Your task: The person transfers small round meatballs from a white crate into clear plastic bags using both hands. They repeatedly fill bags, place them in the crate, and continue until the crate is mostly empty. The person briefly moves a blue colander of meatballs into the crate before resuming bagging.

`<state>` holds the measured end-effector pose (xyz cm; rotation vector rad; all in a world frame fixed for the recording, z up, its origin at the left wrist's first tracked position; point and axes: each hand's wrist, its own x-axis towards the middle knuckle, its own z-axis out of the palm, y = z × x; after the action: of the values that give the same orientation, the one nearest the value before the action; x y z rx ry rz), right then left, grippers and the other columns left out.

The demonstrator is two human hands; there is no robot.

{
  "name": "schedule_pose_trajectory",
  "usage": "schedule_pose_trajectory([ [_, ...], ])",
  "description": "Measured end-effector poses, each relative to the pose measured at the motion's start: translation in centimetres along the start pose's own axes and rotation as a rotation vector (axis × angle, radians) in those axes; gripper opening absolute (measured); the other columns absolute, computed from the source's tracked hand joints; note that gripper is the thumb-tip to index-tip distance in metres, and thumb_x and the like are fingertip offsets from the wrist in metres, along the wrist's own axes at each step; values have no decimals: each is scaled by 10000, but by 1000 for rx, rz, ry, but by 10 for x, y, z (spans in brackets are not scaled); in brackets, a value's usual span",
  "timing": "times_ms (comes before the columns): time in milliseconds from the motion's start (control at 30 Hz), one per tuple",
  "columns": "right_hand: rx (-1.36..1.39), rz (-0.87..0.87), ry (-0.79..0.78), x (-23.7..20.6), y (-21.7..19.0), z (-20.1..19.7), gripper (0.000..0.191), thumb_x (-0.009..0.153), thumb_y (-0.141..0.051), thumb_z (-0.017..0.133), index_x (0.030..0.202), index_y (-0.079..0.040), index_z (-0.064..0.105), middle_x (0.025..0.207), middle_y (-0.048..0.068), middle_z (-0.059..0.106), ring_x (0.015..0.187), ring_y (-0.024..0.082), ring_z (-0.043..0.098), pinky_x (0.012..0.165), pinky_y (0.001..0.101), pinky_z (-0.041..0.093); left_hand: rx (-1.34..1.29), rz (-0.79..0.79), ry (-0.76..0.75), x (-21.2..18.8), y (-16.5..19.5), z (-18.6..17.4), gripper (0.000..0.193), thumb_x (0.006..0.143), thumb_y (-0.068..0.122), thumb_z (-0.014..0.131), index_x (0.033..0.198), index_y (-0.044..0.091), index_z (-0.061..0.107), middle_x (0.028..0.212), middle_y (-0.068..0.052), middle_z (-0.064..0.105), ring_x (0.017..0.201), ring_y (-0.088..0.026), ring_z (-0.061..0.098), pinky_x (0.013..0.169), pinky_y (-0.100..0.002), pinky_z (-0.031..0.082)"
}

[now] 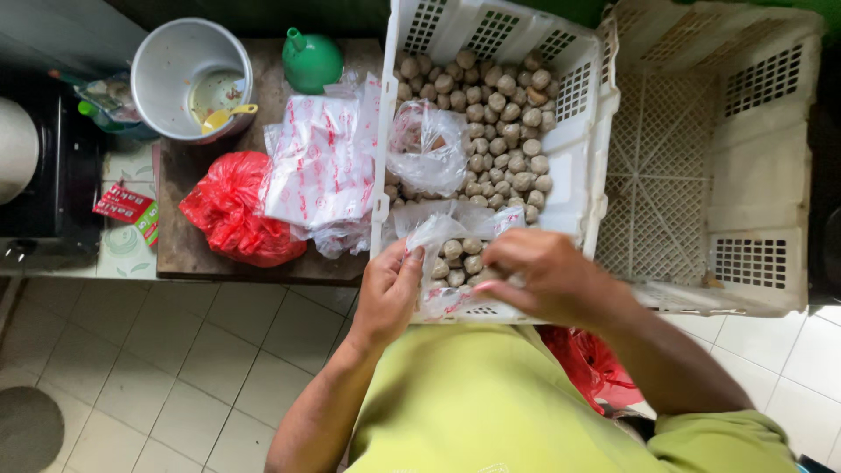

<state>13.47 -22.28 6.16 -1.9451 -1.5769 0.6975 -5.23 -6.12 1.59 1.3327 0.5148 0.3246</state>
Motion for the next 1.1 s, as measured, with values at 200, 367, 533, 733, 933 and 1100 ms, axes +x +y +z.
schedule_pose_trajectory([
  [200,169,103,343,25,49,29,180,1009,-269,694,977,-94,719,991,64,740,798,207,722,705,337,629,5,-20,3,-12,1,-3,347,1089,185,504,1356,10,640,728,108,510,607,10,405,520,-203,336],
  [367,-732,148,110,54,150,26,111,887,-148,685,983,-139,737,1008,108,704,1016,293,664,762,448,579,-74,-82,-37,-15,-10,-4,337,1086,213,505,1308,9,655,682,107,477,557,6,379,483,-209,305],
  [533,-872,210,-35,72,170,40,164,858,-174,681,1014,-159,730,1014,96,702,1043,276,663,749,421,581,-288,-146,-47,-13,-23,-8,298,1094,194,506,1267,0,651,658,120,395,531,1,315,461,-211,251],
  [733,130,321,381,12,93,-18,386,942,-349,683,1208,-70,674,956,93,729,871,179,696,781,348,568,-335,-117,-1,-5,-31,-14,270,1097,185,502,1170,-9,674,675,89,432,553,-7,329,488,-228,266],
  [933,260,12,123,10,19,18,381,930,-390,695,1101,-51,720,951,85,778,835,190,739,740,356,592,-417,-129,15,-3,-31,-6,252,1096,179,500,1122,-12,661,692,68,466,574,-23,353,506,-237,281],
  [1100,-325,118,372,45,94,1,211,938,-232,668,1038,-55,724,964,125,723,916,311,680,754,481,564,-415,-123,35,-11,-29,-12,245,1075,159,507,1167,-2,667,699,83,443,585,-18,336,516,-237,275],
])
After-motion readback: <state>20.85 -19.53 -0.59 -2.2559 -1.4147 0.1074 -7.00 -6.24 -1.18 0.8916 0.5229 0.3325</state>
